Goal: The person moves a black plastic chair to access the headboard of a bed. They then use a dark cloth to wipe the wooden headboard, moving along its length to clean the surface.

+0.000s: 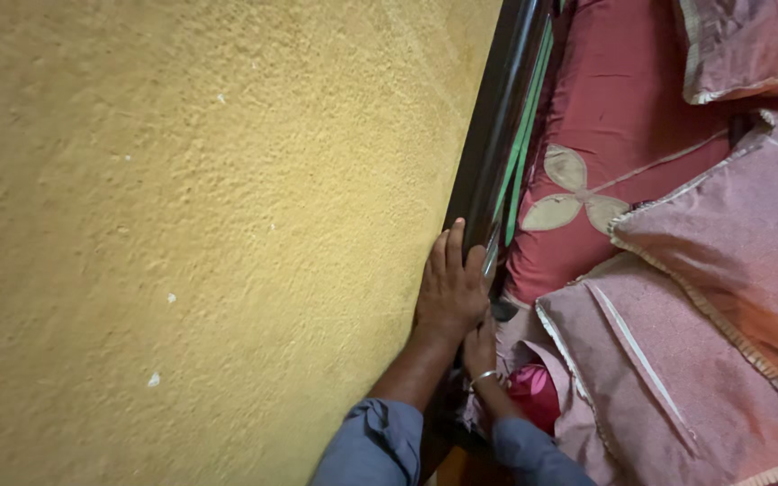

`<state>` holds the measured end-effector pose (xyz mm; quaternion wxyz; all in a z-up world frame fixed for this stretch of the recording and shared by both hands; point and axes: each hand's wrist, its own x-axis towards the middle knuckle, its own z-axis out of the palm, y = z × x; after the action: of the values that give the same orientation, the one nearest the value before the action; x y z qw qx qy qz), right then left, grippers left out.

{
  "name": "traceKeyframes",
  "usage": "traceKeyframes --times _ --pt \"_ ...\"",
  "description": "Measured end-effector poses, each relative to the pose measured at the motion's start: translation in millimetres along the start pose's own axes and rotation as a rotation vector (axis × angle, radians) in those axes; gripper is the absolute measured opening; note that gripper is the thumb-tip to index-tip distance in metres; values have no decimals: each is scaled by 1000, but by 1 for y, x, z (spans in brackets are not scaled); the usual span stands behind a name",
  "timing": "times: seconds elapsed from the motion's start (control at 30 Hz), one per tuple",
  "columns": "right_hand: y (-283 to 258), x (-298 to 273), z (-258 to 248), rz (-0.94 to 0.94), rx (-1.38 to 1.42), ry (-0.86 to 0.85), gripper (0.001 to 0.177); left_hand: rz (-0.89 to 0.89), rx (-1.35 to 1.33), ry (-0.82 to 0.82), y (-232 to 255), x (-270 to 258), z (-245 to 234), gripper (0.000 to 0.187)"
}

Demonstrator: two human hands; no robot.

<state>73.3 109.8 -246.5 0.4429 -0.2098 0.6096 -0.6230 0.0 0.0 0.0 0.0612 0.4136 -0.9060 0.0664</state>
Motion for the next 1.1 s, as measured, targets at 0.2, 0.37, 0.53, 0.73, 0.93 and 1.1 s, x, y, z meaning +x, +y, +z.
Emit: traceKeyframes --times 0.2,0.37,0.53,0.73,0.93,1.1 --pt "-2 31 2 -152 -539 127 53 -4 -43 7 -1 1 -2 33" --pt "-2 82 -2 -60 -126 118 37 -6 -1 33 -1 0 1 31" --pt "-6 143 -23 -280 -566 13 26 -18 -30 41 0 2 5 25" --pt "-20 177 -26 -130 -516 -143 27 -12 14 36 -1 3 2 23" --pt "-37 130 -15 -292 -1079 -256 28 6 -24 51 1 5 -2 30" --pt "-34 84 -1 -164 -772 -263 36 -9 65 39 1 1 0 29"
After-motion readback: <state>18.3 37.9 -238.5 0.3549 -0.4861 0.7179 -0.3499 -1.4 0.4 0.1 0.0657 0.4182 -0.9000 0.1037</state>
